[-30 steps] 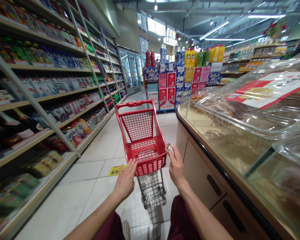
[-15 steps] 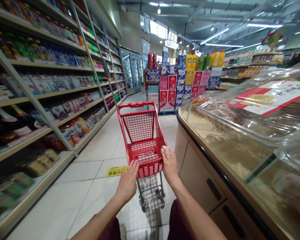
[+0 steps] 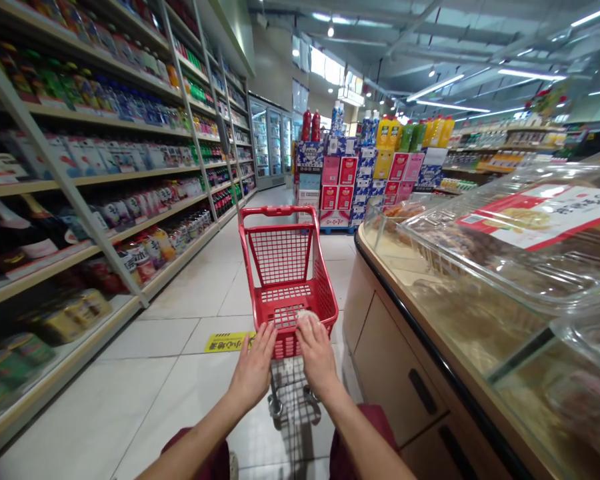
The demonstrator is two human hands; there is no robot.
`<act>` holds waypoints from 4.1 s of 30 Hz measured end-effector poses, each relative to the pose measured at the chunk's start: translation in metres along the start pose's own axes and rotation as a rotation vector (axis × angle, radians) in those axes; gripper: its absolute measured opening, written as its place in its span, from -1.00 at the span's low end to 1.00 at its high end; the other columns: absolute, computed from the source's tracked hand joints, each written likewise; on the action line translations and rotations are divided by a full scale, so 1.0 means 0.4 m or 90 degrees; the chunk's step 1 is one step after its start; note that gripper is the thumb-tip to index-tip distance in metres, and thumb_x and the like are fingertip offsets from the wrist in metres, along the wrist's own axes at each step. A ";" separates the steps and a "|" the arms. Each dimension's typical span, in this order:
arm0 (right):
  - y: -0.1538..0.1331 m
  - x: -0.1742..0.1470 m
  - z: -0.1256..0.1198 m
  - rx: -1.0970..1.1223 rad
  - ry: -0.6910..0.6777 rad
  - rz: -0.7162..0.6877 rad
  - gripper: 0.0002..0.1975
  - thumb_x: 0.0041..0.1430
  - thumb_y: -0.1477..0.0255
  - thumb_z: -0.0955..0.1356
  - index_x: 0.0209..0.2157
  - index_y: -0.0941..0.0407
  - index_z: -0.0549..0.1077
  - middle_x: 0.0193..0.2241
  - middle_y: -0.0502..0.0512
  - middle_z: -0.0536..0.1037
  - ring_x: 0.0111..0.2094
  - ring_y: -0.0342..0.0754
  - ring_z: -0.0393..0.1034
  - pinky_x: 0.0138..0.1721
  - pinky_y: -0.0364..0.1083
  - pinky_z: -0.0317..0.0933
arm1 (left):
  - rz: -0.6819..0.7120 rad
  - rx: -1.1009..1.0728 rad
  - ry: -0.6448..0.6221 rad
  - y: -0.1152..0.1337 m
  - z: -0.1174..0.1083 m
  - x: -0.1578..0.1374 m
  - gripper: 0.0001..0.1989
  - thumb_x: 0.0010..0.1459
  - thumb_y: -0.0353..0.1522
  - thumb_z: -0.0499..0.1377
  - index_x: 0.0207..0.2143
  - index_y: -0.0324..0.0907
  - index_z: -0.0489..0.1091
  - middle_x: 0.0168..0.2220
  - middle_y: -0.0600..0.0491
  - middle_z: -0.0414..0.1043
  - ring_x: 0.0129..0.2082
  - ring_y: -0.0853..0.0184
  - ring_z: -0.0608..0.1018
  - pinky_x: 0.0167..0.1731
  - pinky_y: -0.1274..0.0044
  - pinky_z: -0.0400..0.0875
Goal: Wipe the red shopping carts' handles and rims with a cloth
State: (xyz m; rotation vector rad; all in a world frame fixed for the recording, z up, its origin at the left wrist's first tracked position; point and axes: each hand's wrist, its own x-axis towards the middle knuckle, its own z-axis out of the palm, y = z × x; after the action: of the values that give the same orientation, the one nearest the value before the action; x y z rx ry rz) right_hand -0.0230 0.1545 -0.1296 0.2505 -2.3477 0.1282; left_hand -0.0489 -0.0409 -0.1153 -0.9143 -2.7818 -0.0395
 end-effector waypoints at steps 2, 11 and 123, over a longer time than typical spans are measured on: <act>0.010 0.002 -0.004 -0.026 0.012 0.058 -0.52 0.09 0.66 0.10 0.02 0.08 0.28 0.06 0.10 0.28 0.18 0.06 -0.12 0.06 0.17 -0.02 | 0.008 0.001 -0.003 -0.001 -0.002 -0.001 -0.29 -0.08 -0.55 -0.10 0.18 -0.23 -0.19 0.24 0.02 -0.26 0.22 0.28 -0.18 0.15 0.23 -0.18; -0.039 -0.006 0.006 0.035 0.006 -0.027 -0.58 0.12 0.61 0.15 0.01 0.06 0.29 0.05 0.05 0.29 0.16 0.03 -0.07 0.03 0.09 0.08 | -0.009 -0.010 -0.023 0.015 -0.011 0.001 -0.28 -0.08 -0.51 -0.08 0.18 -0.25 -0.20 0.24 0.00 -0.29 0.22 0.24 -0.21 0.14 0.21 -0.15; -0.038 0.014 0.020 0.008 0.038 0.168 -0.56 0.10 0.66 0.12 0.01 0.15 0.28 0.07 0.22 0.24 0.19 0.03 -0.15 0.04 0.16 0.05 | 0.014 0.034 -0.011 0.003 -0.021 0.018 -0.32 -0.07 -0.48 -0.08 0.17 -0.28 -0.13 0.23 0.01 -0.23 0.22 0.27 -0.13 0.14 0.22 -0.15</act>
State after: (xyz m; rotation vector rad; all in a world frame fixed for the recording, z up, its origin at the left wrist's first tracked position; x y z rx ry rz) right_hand -0.0290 0.1377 -0.1312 -0.0583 -2.3118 0.2748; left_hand -0.0521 -0.0367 -0.1059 -0.9363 -2.7739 0.0467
